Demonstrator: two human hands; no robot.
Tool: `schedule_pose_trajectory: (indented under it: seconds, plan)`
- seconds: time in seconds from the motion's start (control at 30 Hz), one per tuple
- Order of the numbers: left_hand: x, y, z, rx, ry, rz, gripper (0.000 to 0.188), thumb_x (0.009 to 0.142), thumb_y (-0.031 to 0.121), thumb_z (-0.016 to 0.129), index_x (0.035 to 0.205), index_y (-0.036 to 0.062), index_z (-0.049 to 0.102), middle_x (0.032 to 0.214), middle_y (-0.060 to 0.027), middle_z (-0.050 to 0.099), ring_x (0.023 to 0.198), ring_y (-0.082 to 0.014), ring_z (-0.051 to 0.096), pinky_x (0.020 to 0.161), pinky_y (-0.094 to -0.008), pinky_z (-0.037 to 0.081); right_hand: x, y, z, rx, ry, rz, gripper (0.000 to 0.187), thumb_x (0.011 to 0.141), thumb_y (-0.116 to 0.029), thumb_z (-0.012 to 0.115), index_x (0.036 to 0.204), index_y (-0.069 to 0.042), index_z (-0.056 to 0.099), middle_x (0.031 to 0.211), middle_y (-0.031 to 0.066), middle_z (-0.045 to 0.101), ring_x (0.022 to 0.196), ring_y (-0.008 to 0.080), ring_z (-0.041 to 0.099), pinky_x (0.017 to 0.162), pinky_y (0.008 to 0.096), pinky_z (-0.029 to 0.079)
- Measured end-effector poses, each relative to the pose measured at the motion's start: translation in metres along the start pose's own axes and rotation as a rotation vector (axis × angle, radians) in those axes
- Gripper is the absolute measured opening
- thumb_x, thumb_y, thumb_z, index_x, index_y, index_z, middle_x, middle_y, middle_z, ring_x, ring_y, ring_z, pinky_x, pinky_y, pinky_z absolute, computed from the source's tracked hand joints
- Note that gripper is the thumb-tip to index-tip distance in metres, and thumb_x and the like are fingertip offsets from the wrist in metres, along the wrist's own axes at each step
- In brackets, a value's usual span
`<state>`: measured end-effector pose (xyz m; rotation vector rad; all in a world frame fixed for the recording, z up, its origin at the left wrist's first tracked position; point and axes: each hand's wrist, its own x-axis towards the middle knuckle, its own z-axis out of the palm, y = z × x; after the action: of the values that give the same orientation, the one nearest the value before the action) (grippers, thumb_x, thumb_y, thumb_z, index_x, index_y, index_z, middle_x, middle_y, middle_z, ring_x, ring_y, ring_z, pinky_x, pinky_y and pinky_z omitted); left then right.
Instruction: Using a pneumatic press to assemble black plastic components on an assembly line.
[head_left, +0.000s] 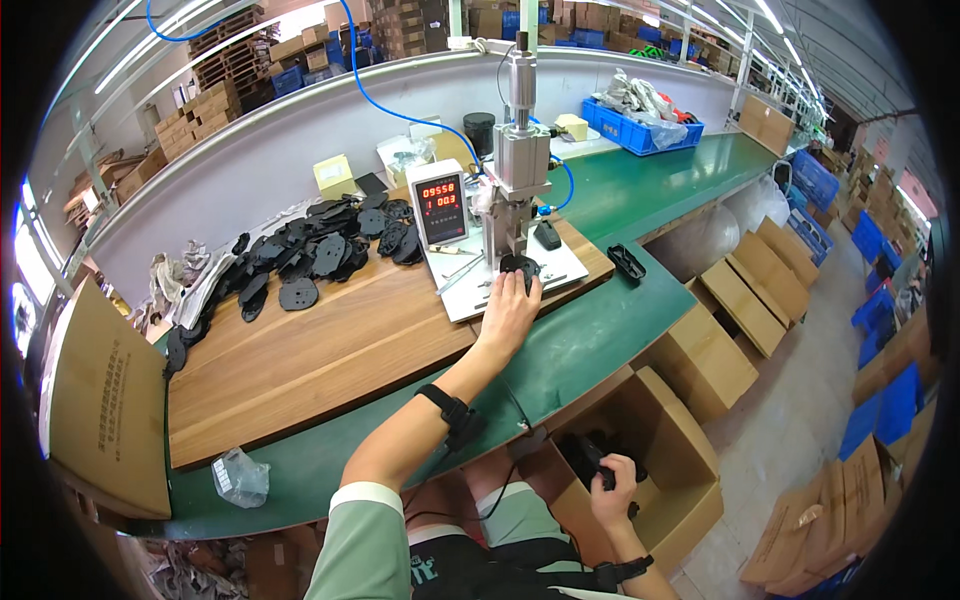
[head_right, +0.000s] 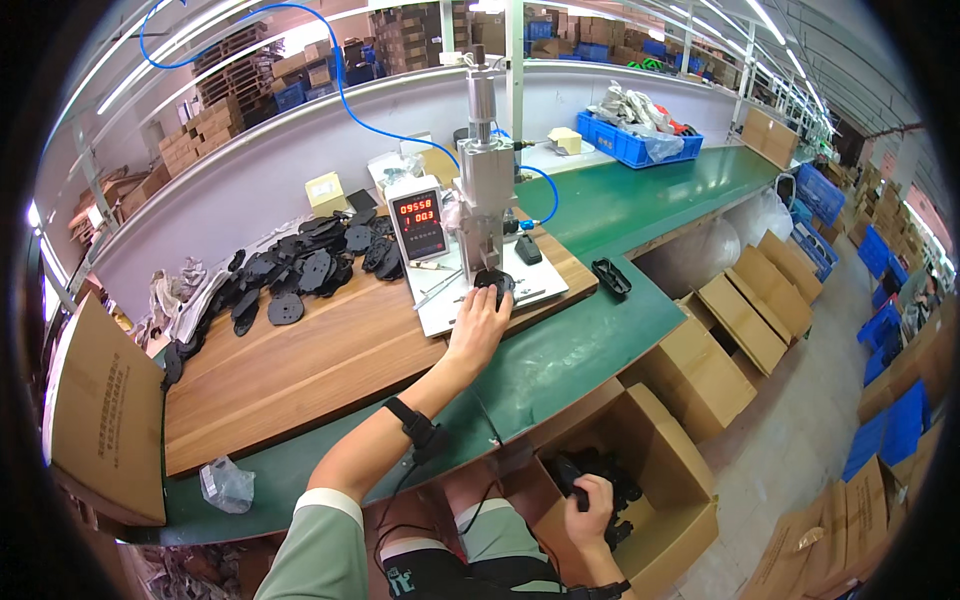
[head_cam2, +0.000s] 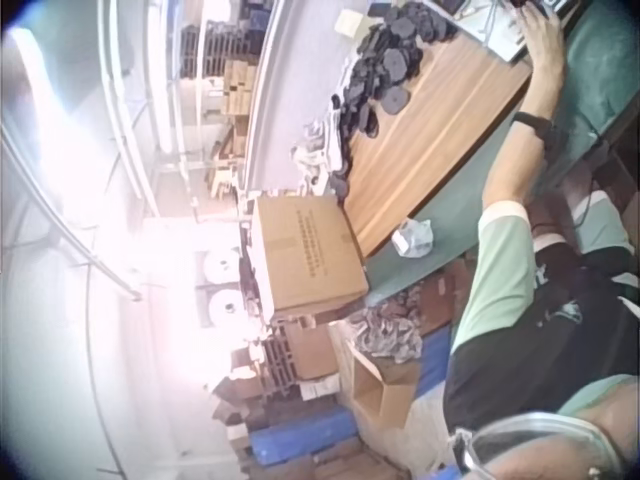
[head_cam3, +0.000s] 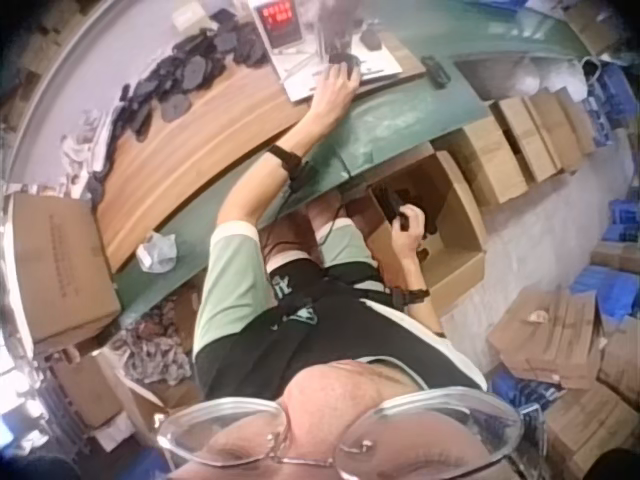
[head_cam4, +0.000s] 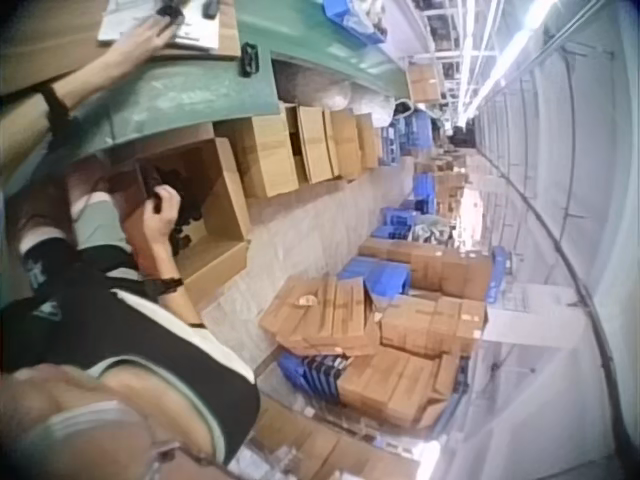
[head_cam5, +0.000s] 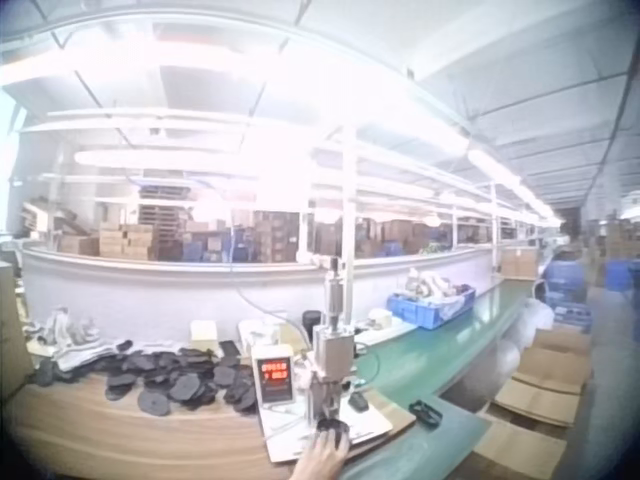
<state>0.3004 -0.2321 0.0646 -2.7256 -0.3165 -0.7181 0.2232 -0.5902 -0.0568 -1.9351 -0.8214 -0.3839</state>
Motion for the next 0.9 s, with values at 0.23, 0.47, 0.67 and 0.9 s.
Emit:
schedule_pose_trajectory:
  seconds: [0.23,0.47,0.67,0.9]
  plan:
    - [0.007,0.004,-0.001,-0.044,-0.089,0.011,0.054,0.088,0.006,0.066,0.140,-0.0015,0.055,0.134,-0.0266,0.064,0.124,-0.0352,0.063,0.104,-0.0439,0.053,-0.153,0.200,-0.002,-0.259,-0.082,0.577,0.025,0.081,0.001,0.064,0.106,-0.003,0.066,0.105,0.0198,0.068,0.101,0.0381,0.065,0.091,0.0393,0.051]
    - [0.023,0.021,-0.012,-0.037,-0.048,0.067,0.059,0.088,0.007,0.066,0.144,-0.0055,0.051,0.126,-0.0236,0.067,0.115,-0.0313,0.068,0.096,-0.0396,0.056,-0.196,0.261,0.009,0.144,-0.312,1.098,0.032,0.081,-0.016,0.077,0.110,-0.006,0.072,0.107,0.0155,0.073,0.099,0.0347,0.069,0.092,0.0367,0.054]
    - [0.000,-0.013,-0.008,-0.104,-0.045,-0.004,0.061,0.086,0.002,0.065,0.144,-0.0074,0.049,0.119,-0.0178,0.069,0.107,-0.0280,0.070,0.090,-0.0367,0.058,0.050,0.020,0.059,0.220,-0.234,0.316,0.015,0.085,0.001,0.067,0.099,-0.004,0.070,0.095,0.0131,0.067,0.093,0.0337,0.065,0.086,0.0409,0.053]
    - [0.018,-0.004,-0.013,-0.240,-0.054,-0.064,0.083,0.079,0.002,0.071,0.153,-0.0116,0.036,0.101,-0.0165,0.073,0.095,-0.0292,0.074,0.082,-0.0370,0.060,0.247,-0.088,0.092,-0.160,-0.039,-0.424,0.053,0.075,0.003,0.071,0.127,-0.006,0.062,0.119,0.0142,0.064,0.117,0.0367,0.060,0.103,0.0479,0.045]
